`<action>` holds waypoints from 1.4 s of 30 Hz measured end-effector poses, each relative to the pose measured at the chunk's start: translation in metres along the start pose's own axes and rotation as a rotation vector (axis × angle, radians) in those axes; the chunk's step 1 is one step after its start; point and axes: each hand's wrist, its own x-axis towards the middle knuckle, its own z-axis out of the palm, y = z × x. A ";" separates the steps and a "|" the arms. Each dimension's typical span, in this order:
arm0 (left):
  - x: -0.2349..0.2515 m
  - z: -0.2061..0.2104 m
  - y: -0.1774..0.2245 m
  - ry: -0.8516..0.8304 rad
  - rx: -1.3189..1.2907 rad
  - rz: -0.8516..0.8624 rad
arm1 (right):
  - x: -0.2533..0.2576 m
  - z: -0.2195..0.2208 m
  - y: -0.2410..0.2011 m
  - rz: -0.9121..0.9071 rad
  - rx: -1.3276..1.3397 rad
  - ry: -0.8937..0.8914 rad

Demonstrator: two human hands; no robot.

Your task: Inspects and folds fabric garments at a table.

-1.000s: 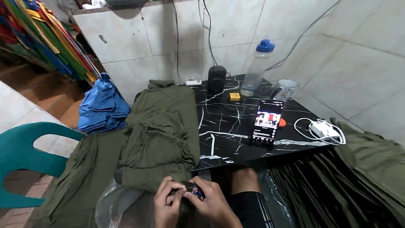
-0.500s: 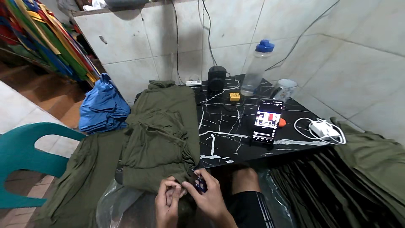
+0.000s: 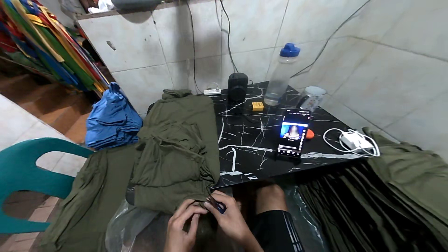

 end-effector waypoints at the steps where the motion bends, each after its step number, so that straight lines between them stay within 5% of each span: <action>1: 0.001 0.004 -0.001 0.061 -0.047 -0.009 | 0.000 -0.001 -0.001 0.029 0.057 -0.008; 9: 0.000 0.030 -0.001 0.288 -0.164 -0.092 | -0.002 -0.009 -0.006 0.240 0.422 -0.062; 16: -0.003 0.030 -0.008 0.359 0.043 0.102 | -0.004 -0.007 -0.007 0.284 0.515 -0.047; 31: -0.004 0.042 0.015 0.418 -0.230 -0.024 | -0.005 0.002 -0.007 -0.101 -0.036 0.064; 37: -0.002 0.023 -0.002 0.341 -0.045 0.115 | -0.011 -0.012 -0.018 -0.277 -0.499 0.173; 42: -0.001 0.016 0.000 0.325 0.087 0.160 | -0.014 -0.018 -0.026 -0.394 -0.739 0.029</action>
